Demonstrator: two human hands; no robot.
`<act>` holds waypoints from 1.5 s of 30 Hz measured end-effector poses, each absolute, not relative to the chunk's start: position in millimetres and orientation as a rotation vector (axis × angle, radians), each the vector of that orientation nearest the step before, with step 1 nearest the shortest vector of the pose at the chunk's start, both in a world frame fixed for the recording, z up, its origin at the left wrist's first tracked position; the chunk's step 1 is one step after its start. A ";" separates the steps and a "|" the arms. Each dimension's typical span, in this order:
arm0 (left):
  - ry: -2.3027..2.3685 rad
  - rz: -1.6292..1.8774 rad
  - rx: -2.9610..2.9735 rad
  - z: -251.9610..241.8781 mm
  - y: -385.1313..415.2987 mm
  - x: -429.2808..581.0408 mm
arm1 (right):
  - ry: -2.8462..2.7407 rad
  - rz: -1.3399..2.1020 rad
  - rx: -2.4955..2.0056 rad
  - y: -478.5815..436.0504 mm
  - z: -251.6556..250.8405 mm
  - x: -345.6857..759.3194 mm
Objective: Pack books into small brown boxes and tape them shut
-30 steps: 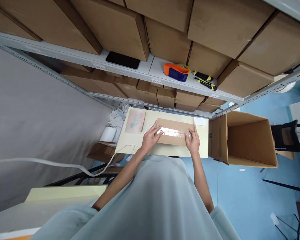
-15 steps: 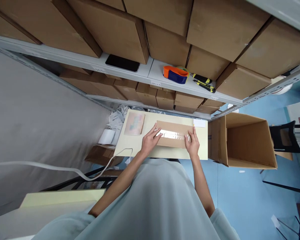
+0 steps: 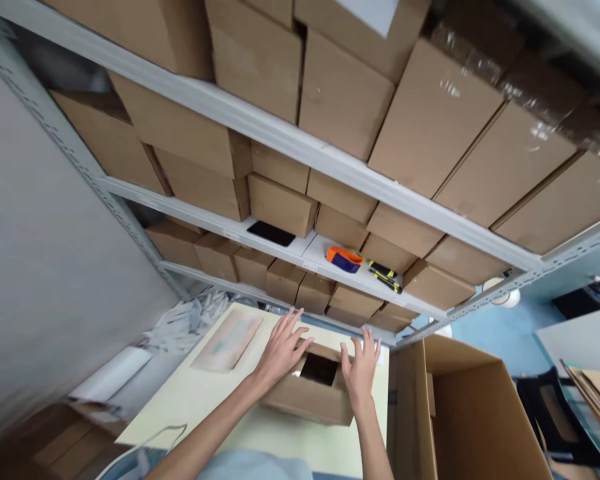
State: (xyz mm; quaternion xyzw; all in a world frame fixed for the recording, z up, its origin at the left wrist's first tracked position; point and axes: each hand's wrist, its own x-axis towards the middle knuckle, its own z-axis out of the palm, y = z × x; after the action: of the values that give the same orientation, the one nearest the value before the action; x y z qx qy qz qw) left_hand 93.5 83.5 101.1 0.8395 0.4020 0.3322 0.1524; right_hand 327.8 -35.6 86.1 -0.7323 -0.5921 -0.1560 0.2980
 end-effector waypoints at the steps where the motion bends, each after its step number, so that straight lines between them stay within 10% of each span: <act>1: 1.147 1.011 2.424 112.2 95.7 105.9 | -1.603 -0.497 -1.900 -12.1 104.2 331.8; 8: 1.128 1.207 2.406 193.8 164.8 174.1 | -1.793 -0.561 -1.830 154.0 216.1 343.0; 21: 1.203 1.279 2.134 189.9 159.7 144.5 | -1.805 -0.064 -2.400 224.3 220.5 323.9; 33: 0.928 1.399 1.717 208.9 84.3 109.3 | -1.325 0.564 -1.349 77.8 208.7 285.1; 45: 0.440 1.310 1.834 296.4 3.3 60.9 | -1.185 0.547 -1.245 -63.5 289.1 217.0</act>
State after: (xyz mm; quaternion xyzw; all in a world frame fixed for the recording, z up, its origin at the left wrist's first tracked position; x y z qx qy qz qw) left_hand 60.9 3.3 296.4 0.7283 0.1749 0.5202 0.4103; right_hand 217.0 -63.5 289.1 -0.5413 -0.5152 0.2381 0.6203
